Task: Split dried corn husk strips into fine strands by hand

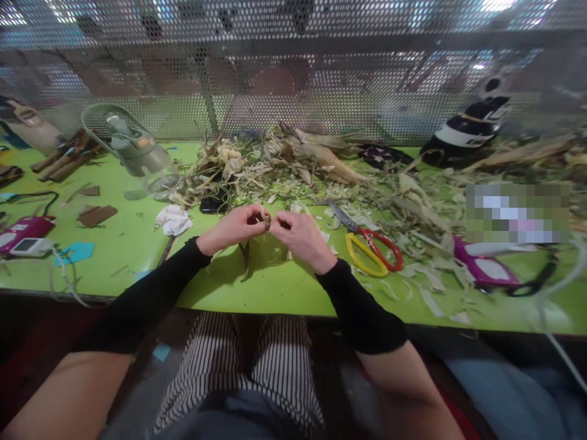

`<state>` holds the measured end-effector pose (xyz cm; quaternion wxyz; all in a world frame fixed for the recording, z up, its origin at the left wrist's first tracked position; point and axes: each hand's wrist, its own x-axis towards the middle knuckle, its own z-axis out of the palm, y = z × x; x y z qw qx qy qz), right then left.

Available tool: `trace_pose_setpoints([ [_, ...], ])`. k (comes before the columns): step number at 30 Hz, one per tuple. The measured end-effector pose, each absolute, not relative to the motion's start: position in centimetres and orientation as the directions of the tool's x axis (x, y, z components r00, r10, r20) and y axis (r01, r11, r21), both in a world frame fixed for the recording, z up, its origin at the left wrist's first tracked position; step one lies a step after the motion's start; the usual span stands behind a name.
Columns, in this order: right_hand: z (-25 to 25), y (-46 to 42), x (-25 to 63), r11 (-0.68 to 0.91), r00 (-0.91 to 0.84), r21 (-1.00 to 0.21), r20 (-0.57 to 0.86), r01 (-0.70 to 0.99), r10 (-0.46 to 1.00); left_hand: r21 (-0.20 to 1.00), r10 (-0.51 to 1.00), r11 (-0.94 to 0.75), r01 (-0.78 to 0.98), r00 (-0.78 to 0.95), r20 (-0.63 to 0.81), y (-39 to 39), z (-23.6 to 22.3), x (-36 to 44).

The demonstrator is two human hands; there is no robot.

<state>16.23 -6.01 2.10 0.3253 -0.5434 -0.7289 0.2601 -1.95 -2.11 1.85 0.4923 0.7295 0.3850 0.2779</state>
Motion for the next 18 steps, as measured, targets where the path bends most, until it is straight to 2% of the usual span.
trace_pose_setpoints([
  [5, 1.7, -5.9, 15.8, 0.26, -0.182, -0.734, 0.187, 0.628, 0.965, 0.894, 0.845, -0.33, 0.303, 0.517, 0.136, -2.3, 1.6, -1.7],
  [9, 2.1, -5.8, 16.2, 0.232, -0.173, -0.755, 0.158, 0.614, 0.972, 0.947, 0.866, -0.214, 0.239, 0.494, 0.071, -2.2, 1.4, -1.7],
  [11, 2.9, -5.7, 17.3, 0.194, -0.057, -0.792, 0.198, 0.579, 0.979, 0.977, 0.89, -0.129, 0.17, 0.454, 0.039, -1.8, 1.4, -2.1],
  [14, 4.3, -5.2, 20.1, 0.187, 0.218, -0.842, 0.335, 0.506, 0.917, 0.998, 0.939, -0.047, 0.051, 0.343, 0.027, -0.9, 1.6, -2.8],
  [18, 5.2, -4.7, 24.0, 0.169, 0.071, -0.7, 0.3, 0.694, 0.951, 0.998, 0.961, 0.0, -0.067, 0.276, 0.019, 0.1, 1.7, -3.5],
])
